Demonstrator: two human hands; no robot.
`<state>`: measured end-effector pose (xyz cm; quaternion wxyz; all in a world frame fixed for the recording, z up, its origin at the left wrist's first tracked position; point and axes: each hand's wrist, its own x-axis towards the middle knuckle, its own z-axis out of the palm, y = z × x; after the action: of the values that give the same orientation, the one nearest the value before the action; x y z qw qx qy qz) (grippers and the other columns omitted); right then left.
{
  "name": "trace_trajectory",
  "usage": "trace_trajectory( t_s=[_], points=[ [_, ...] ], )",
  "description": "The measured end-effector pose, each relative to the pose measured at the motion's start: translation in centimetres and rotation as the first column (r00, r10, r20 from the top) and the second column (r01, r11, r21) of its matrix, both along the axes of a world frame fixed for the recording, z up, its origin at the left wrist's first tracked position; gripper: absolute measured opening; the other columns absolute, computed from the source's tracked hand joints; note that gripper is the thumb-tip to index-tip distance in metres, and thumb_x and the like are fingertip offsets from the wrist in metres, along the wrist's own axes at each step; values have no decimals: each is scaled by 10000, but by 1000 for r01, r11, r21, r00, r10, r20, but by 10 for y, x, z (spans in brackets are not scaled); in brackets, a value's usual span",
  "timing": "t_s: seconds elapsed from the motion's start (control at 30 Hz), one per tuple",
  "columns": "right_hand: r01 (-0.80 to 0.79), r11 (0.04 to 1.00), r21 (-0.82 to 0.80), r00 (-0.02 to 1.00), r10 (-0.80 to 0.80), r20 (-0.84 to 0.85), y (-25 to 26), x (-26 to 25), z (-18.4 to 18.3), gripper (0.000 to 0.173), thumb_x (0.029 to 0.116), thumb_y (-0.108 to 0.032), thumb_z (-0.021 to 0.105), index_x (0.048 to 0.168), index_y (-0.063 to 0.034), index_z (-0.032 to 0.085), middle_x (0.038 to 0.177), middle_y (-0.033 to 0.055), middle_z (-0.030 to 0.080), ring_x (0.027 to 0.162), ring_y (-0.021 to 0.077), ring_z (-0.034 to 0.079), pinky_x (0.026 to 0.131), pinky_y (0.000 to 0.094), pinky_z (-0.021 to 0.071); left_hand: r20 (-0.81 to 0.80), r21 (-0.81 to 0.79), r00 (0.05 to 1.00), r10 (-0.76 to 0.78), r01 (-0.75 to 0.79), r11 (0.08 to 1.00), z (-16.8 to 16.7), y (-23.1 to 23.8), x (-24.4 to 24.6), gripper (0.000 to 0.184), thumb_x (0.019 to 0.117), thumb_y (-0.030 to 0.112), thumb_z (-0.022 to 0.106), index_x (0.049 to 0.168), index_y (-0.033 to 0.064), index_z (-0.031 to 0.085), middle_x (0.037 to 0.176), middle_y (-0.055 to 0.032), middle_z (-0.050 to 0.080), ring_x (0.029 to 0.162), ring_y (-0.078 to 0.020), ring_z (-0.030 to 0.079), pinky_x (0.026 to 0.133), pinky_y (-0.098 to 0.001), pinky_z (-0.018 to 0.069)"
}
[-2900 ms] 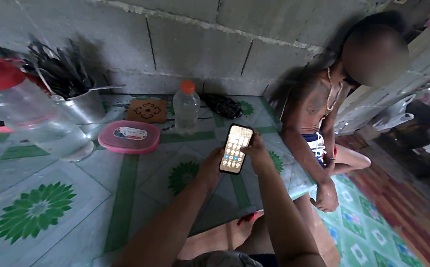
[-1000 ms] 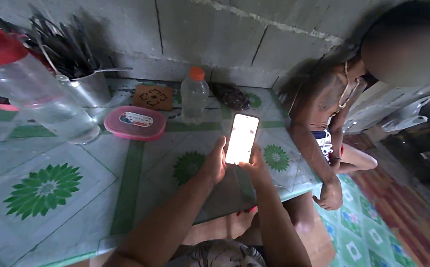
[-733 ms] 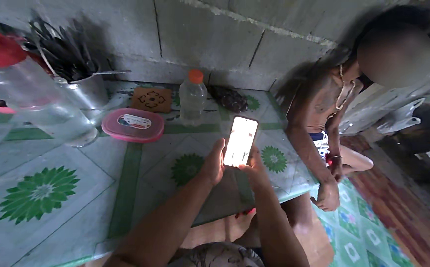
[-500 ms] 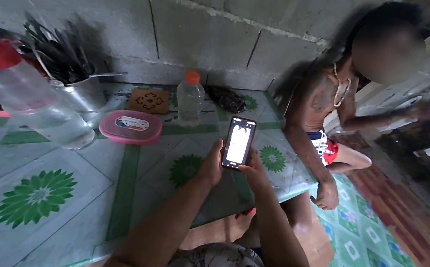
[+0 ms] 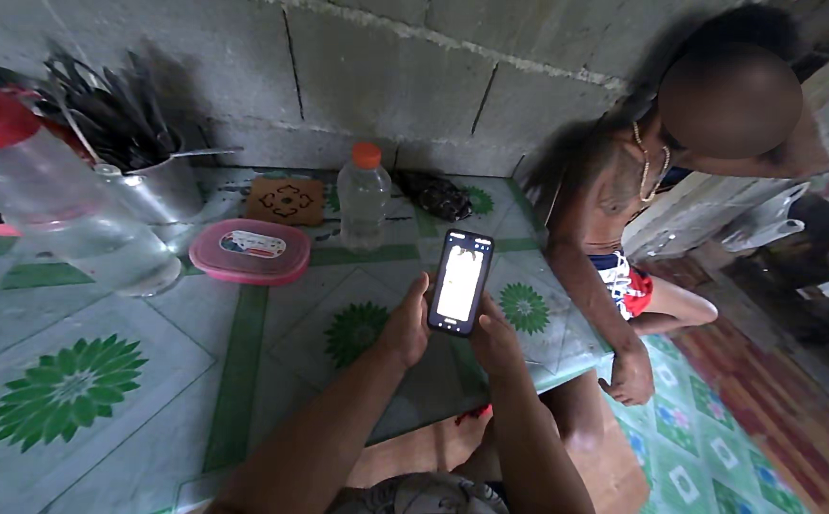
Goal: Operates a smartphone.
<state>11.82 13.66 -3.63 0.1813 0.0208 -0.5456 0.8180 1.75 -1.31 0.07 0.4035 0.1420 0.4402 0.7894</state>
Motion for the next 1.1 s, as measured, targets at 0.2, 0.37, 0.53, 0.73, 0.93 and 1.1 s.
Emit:
trace_trajectory(
  t_s=[0.2, 0.37, 0.53, 0.73, 0.93, 1.1],
  points=[
    [-158, 987, -35, 985, 155, -71, 4, 10, -7, 691, 855, -451, 788, 1421, -155, 526, 1276, 34, 702, 1174, 175, 672, 1015, 421, 561, 40, 77, 984, -176, 172, 982, 2, -3, 2, 705, 1073, 558, 57, 1502, 82, 351, 1310, -151, 641, 1149, -266, 668, 931, -453, 582],
    [-259, 965, -41, 964, 256, -66, 1, 26, 10, 564, 747, -414, 855, 1214, -143, 693, 1116, -27, 761, 1045, 85, 715, 948, 307, 584, 1, 147, 926, -378, 373, 916, 3, -6, 5, 754, 1040, 621, 41, 1538, 125, 315, 1361, -126, 624, 1202, -261, 648, 953, -469, 579],
    [-169, 984, -49, 986, 169, -4, -20, 48, 64, 872, 537, -514, 925, 1226, -83, 609, 1082, -24, 760, 1015, 66, 717, 911, 272, 588, -20, 260, 862, -507, 494, 830, -3, -7, 10, 810, 1001, 717, 141, 1503, 136, 397, 1329, -118, 654, 1193, -248, 658, 961, -450, 580],
    [-117, 991, -59, 917, 85, -390, -3, 35, 13, 810, 657, -464, 924, 1358, -204, 614, 1416, 99, 628, 1260, 287, 627, 1045, 477, 530, -4, 215, 858, -514, 503, 837, -7, -7, 11, 836, 978, 749, 236, 1334, 76, 582, 1243, -138, 688, 1118, -257, 679, 921, -432, 584],
    [602, 796, 68, 785, -574, -235, 70, 68, 38, 852, 689, -234, 922, 1368, -19, 455, 1225, 152, 678, 1104, 233, 687, 944, 423, 592, 73, 15, 989, -130, 129, 991, -5, 0, -4, 727, 1068, 553, 28, 1353, 94, 514, 1078, -94, 725, 956, -207, 716, 831, -361, 597],
    [896, 96, 434, 187, -967, -173, 126, 69, 12, 1224, 611, -54, 933, 1519, 92, 124, 1384, 312, 450, 1179, 283, 587, 946, 371, 555, 189, 8, 980, 64, -67, 998, -5, 1, -13, 622, 1093, 536, 124, 1289, 107, 529, 1018, -72, 717, 871, -181, 719, 781, -332, 602]
  ],
)
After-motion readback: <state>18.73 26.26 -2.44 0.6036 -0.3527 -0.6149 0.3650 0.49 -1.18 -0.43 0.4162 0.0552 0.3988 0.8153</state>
